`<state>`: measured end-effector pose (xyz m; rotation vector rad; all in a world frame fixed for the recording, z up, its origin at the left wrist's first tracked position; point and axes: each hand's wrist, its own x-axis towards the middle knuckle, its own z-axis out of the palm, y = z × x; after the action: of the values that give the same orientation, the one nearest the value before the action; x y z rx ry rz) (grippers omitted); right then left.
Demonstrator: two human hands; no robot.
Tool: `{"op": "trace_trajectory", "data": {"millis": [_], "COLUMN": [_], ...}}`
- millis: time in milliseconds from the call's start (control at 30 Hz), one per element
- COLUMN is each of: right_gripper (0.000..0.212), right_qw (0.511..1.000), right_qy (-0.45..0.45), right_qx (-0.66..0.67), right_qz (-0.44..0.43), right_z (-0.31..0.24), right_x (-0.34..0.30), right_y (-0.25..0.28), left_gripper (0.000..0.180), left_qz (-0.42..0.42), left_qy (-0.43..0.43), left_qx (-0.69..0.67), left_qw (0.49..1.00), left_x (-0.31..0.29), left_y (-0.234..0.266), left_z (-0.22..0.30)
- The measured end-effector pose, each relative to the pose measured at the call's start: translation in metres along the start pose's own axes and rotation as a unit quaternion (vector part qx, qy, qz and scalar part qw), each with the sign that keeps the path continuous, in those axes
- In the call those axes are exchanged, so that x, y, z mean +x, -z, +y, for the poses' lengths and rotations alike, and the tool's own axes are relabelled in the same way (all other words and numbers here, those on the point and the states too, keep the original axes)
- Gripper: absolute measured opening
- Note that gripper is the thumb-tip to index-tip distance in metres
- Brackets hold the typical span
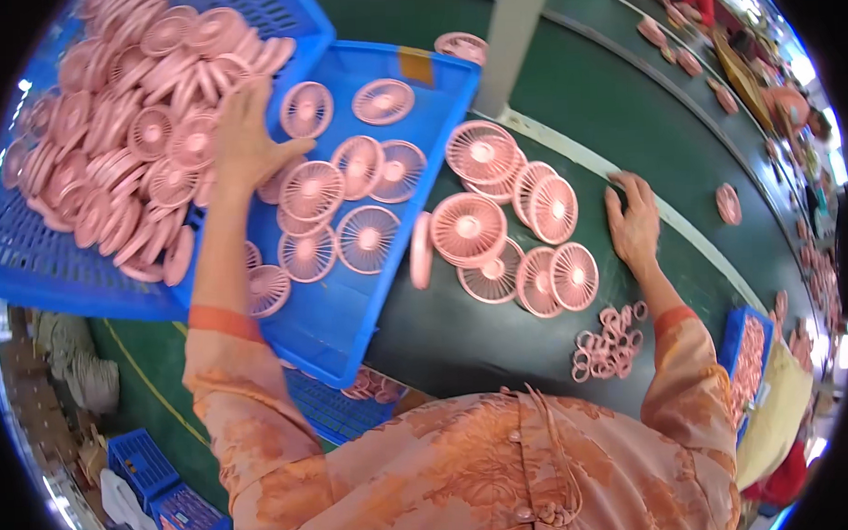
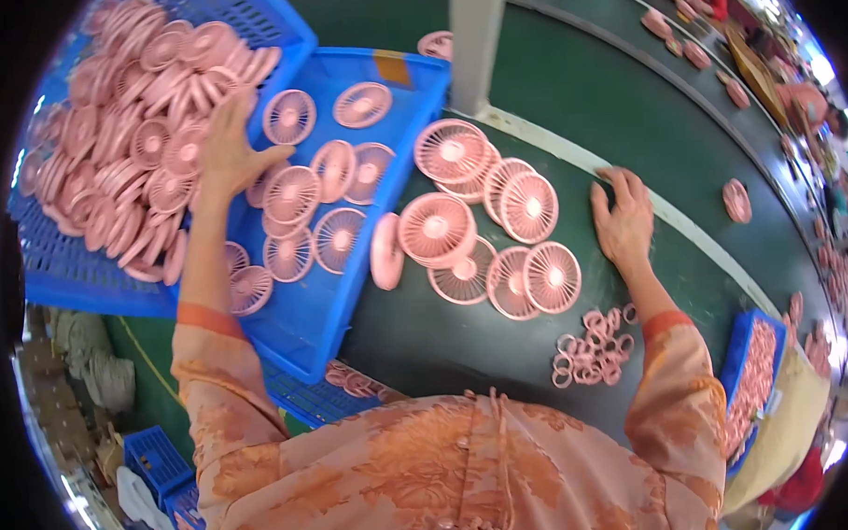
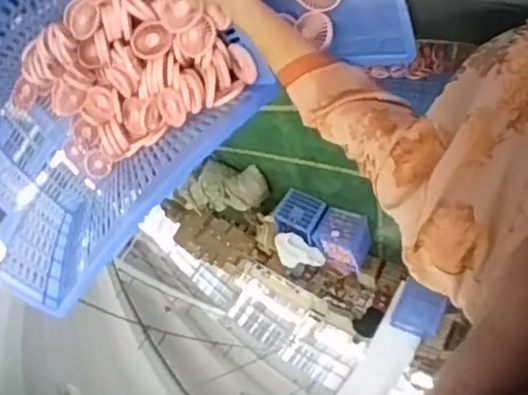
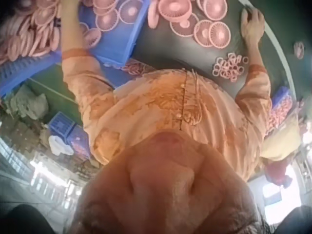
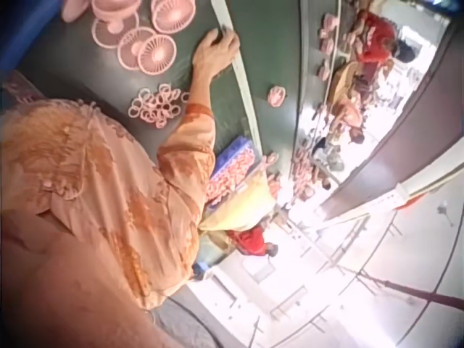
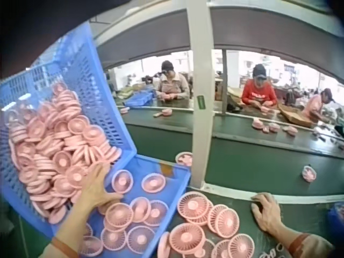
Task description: The person taps fan covers with a small mallet, unloads fan grilles from a crate onto the table, and assembles plastic rings into the centers of the grilles by hand.
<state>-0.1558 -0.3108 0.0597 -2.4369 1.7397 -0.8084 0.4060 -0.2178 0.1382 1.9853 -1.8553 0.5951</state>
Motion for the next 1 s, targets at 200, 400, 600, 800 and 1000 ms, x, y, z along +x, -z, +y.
{"op": "trace_trajectory", "data": {"millis": [200, 400, 600, 800, 1000], "right_gripper": [0.028, 0.028, 0.028, 0.028, 0.027], "right_qw": [1.000, 1.000, 1.000, 1.000, 1.000], "right_qy": [0.015, -0.014, -0.016, -0.020, -0.014], "right_qx": [0.006, 0.013, 0.014, 0.005, 0.002], "right_qz": [-0.007, -0.020, -0.020, -0.018, -0.021], "right_z": [-0.007, -0.008, -0.010, -0.007, -0.012], "right_x": [-0.003, -0.003, -0.001, -0.001, -0.001], "right_y": [0.002, 0.007, 0.004, 0.006, 0.006], "left_gripper": [0.104, 0.088, 0.077, 0.068, 0.062], "left_qz": [-0.059, -0.131, -0.145, -0.132, 0.102], "left_qy": [0.078, 0.108, 0.154, 0.169, 0.051], "left_qx": [0.012, -0.012, -0.106, -0.092, 0.065], "left_qw": [0.995, 0.985, 0.972, 0.972, 0.991], "left_x": [0.014, 0.024, 0.029, 0.047, 0.094], "left_y": [0.012, 0.030, 0.037, 0.045, 0.005], "left_z": [-0.008, -0.014, -0.028, -0.013, -0.040]}}
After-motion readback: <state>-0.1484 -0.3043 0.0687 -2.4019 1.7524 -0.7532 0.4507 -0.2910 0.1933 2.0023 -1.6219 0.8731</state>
